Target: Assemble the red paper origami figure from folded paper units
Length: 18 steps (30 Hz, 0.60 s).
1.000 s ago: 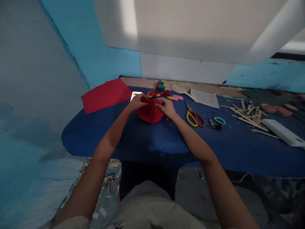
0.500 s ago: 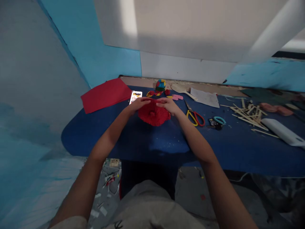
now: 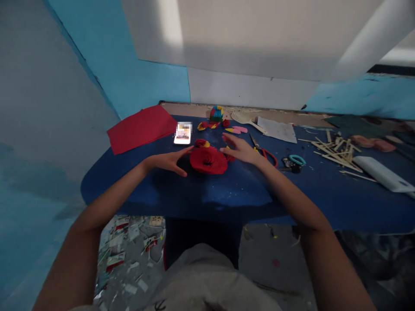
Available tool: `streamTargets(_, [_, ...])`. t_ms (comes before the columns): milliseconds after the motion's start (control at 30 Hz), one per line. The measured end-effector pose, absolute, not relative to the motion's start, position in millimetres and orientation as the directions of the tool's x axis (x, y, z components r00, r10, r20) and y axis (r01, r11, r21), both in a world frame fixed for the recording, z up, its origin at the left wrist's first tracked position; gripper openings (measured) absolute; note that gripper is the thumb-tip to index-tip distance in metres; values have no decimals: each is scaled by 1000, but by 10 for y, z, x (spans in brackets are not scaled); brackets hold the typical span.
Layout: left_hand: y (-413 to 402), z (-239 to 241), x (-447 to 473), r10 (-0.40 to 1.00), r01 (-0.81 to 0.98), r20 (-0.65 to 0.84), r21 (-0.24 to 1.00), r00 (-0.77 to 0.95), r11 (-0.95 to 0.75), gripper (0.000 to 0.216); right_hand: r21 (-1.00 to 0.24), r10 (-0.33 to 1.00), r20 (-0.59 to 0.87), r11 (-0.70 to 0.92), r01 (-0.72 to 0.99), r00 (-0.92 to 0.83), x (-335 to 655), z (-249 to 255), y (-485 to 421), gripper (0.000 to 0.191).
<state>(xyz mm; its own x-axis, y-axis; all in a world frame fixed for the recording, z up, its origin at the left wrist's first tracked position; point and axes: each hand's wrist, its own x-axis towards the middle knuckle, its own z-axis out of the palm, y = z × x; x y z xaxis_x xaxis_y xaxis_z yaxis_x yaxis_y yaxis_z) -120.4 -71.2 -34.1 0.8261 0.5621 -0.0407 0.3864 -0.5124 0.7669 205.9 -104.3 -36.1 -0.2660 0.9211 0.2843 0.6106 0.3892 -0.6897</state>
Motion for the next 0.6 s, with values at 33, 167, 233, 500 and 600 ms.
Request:
streamTargets(33, [-687,-353,-1255,584,431,-43,720,810,-544,109,-685,907,332,420,595,-257,2152,-355,-1168,63])
streamTargets(167, [-614,-491,-1303,654,555,-5,532,757,-639,100,-651,927,331,359,669,-175,2360,-480,-1685,35])
streamTargets(233, [-585,-558,-1221,652,580,-11,467,758,-667,102,-607,937,266,344,716,-225,2326,-585,-1830,40])
streamTargets(500, [-585,-575,-857,587,442,50,607,808,-661,103,-405,959,187,274,872,-214,1930,-765,-1797,75])
streamTargets(600, [-628,-618,-830,545,307,148,692,825,-653,116,-543,934,287,342,767,-213,1877,-792,-1773,77])
